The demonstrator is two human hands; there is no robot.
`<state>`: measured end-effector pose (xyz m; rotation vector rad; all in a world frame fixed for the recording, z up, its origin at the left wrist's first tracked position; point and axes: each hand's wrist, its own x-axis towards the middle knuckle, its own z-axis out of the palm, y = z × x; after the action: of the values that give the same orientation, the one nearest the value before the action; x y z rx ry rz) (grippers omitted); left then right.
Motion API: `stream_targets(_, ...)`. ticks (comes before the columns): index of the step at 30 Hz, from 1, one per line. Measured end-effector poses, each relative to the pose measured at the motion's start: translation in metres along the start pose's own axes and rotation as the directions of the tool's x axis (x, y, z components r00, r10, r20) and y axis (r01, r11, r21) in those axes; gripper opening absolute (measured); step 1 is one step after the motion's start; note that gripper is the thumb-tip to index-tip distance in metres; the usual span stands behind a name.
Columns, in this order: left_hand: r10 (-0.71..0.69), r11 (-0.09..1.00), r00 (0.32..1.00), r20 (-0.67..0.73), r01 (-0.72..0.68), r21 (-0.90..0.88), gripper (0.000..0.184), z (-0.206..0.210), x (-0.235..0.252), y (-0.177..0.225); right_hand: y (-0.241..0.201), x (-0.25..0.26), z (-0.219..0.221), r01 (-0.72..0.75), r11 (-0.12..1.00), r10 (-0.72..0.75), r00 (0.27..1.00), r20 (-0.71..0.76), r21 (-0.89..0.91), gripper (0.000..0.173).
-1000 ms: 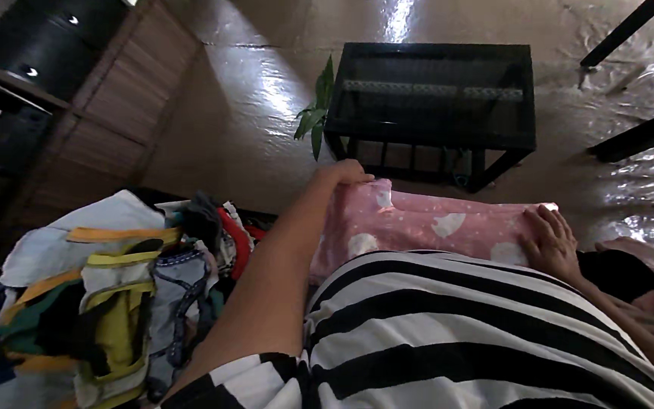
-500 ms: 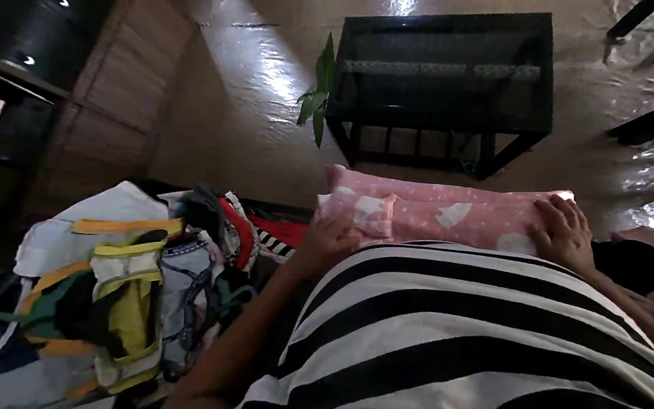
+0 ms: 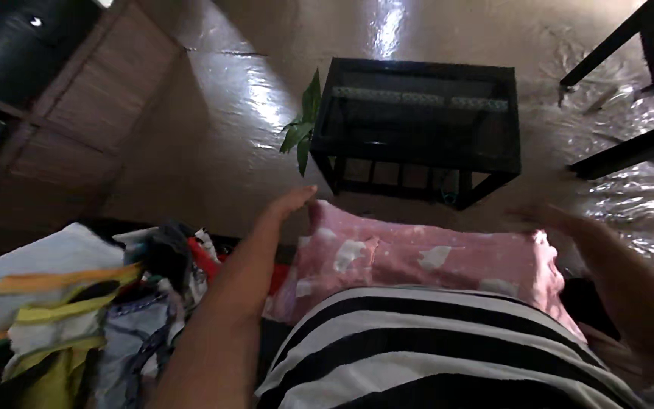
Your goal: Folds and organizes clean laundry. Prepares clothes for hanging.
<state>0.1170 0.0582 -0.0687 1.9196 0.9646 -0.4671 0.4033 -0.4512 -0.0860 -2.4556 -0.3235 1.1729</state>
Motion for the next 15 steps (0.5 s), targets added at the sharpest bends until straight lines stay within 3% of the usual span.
stream_targets(2, -0.065, 0.993, 0.994, 0.082, 0.057, 0.102, 0.057, 0.006, 0.037, 0.004, 0.016, 0.028, 0.005, -0.110, 0.994, 0.108, 0.987, 0.122, 0.010, 0.044)
stream_targets(5, -0.183, 0.946, 0.963, 0.196, 0.118, 0.301, 0.054, 0.025, 0.078, 0.010, 0.037, 0.050, 0.018, -0.149, 0.988, 0.152, 0.945, 0.289, -0.034, 0.045)
stream_targets(11, -0.382, 0.807, 0.858, 0.343, 0.129, 0.577, 0.048, 0.041, 0.117, 0.014, 0.073, 0.094, 0.031, 0.100, 0.936, 0.074, 0.882, 0.466, -0.337, 0.042)
stream_targets(13, -0.401, 0.810, 0.837, 0.372, 0.134, 0.571, 0.048, 0.043, 0.123, 0.014, 0.059, 0.089, 0.028, 0.175, 0.921, 0.028, 0.862, 0.507, -0.349, 0.041)
stream_targets(15, -0.395, 0.837, 0.828, 0.398, 0.146, 0.527, 0.048, 0.046, 0.128, 0.015, 0.050, 0.085, 0.017, 0.151, 0.945, 0.013, 0.870, 0.493, -0.291, 0.042)
